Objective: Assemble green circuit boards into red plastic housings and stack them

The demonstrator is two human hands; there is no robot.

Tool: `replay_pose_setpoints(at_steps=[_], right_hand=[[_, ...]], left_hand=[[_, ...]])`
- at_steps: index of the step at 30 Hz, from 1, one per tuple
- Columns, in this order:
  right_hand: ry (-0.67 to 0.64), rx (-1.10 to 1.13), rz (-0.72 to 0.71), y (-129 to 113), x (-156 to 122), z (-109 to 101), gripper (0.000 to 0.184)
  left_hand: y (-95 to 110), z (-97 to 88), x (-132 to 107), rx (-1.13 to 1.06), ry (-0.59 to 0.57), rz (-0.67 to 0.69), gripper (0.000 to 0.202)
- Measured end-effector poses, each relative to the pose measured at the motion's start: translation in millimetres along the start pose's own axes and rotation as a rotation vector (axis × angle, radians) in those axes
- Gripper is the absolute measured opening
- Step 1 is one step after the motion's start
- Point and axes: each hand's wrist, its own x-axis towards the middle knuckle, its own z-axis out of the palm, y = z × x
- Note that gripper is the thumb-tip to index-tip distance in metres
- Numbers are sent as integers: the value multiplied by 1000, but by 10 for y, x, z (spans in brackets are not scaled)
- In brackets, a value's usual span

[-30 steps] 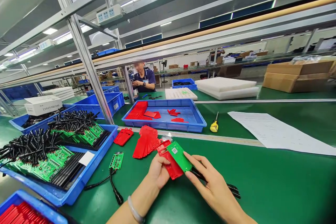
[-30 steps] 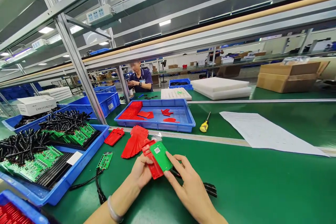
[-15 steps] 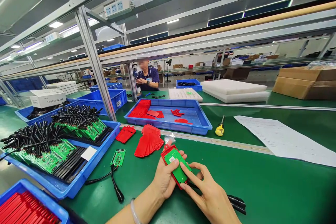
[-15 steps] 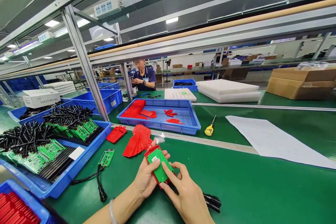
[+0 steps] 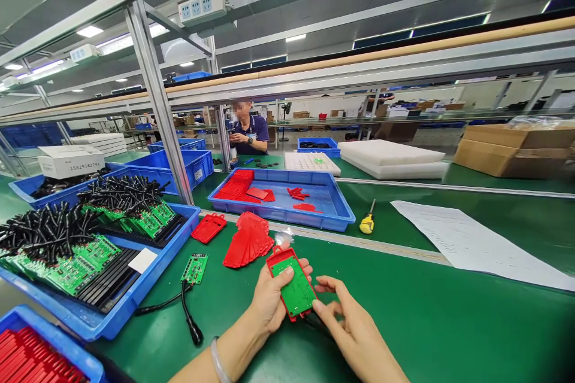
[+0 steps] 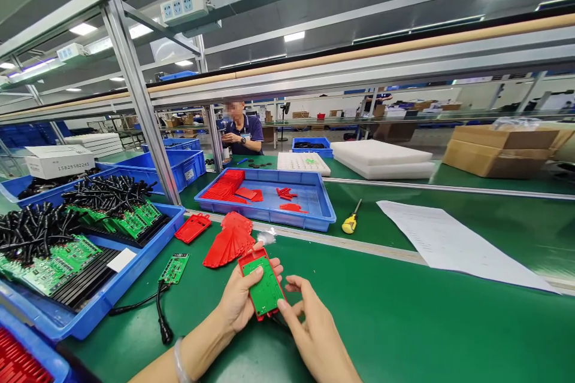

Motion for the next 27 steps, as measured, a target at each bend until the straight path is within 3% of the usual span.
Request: replay_pose_setpoints(at_steps=[2,5,11,16,19,21,24,27], right_hand=[[-145,187,114,-44,24,-46,44],[-306,397,160,-60,34,-23,53],[-218,519,240,2,16,157,62],[-316,619,267,-22,33,205,64],[-318,416,281,-8,22,189,65],[-180,98,182,-5,-4,152,58],[94,-340,-128,-44,-52,102,38],[139,-582,-435,-96,-74,137,31]], left_hand=[[14,13,-29,6,-47,-31,75],[6,42,-80,4,-100,-81,76],[-46,32,-97,25,-44,-91,75],[-110,-12,-77,-139,-88,-200,68],[-122,1,-66,-213,-121,-233,55],[-89,15,-49,-206,-76,-174,43],[-5,16,-8,-185,42,-47,39],[46,-5,26,-206,113,20,41]])
